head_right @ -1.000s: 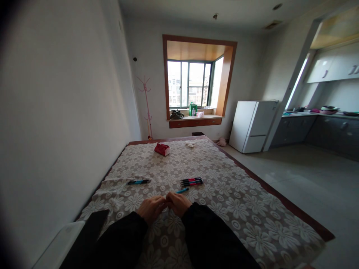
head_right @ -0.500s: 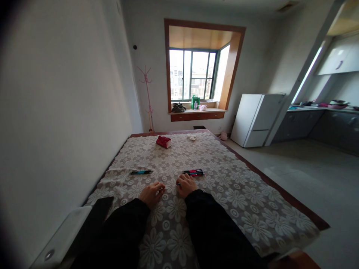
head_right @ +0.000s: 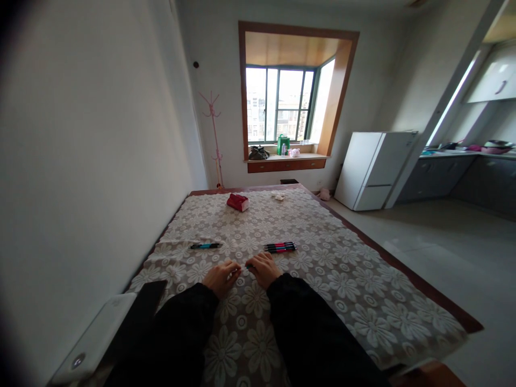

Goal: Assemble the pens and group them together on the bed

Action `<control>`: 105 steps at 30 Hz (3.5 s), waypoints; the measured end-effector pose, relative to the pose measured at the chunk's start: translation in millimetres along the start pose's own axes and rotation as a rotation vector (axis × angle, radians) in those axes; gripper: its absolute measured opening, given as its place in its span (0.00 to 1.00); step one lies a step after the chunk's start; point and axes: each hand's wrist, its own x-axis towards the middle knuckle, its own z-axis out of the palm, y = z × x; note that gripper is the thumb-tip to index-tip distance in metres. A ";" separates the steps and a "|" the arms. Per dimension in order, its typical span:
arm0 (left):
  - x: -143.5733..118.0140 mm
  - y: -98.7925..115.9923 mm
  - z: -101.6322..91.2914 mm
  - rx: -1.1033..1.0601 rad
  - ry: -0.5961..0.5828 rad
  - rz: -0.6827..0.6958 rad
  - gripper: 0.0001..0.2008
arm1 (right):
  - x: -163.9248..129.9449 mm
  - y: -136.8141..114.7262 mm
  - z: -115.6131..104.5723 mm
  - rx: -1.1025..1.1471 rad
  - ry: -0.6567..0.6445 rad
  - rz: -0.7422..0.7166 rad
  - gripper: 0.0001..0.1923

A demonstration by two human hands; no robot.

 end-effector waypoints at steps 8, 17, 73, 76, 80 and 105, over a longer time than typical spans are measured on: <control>-1.1 2.6 -0.9 -0.026 -0.002 0.014 0.14 | -0.3 -4.8 1.5 0.153 -0.064 -0.020 0.08; -0.7 1.2 -0.2 -0.002 -0.008 0.043 0.14 | -3.2 -4.9 7.8 0.177 -0.029 -0.012 0.10; 2.9 -14.3 9.7 -0.376 0.111 0.025 0.10 | -0.7 -3.6 2.7 0.144 -0.074 0.059 0.10; 4.7 -17.7 12.8 -0.412 0.118 0.018 0.09 | -0.8 -3.1 3.3 0.148 -0.105 0.056 0.09; 5.9 -19.0 14.8 -0.470 0.131 0.036 0.08 | -0.8 -2.6 3.7 0.143 -0.107 0.050 0.09; 0.6 -7.8 -3.0 -0.236 0.072 0.041 0.10 | -1.3 -4.9 0.2 0.094 -0.081 0.022 0.09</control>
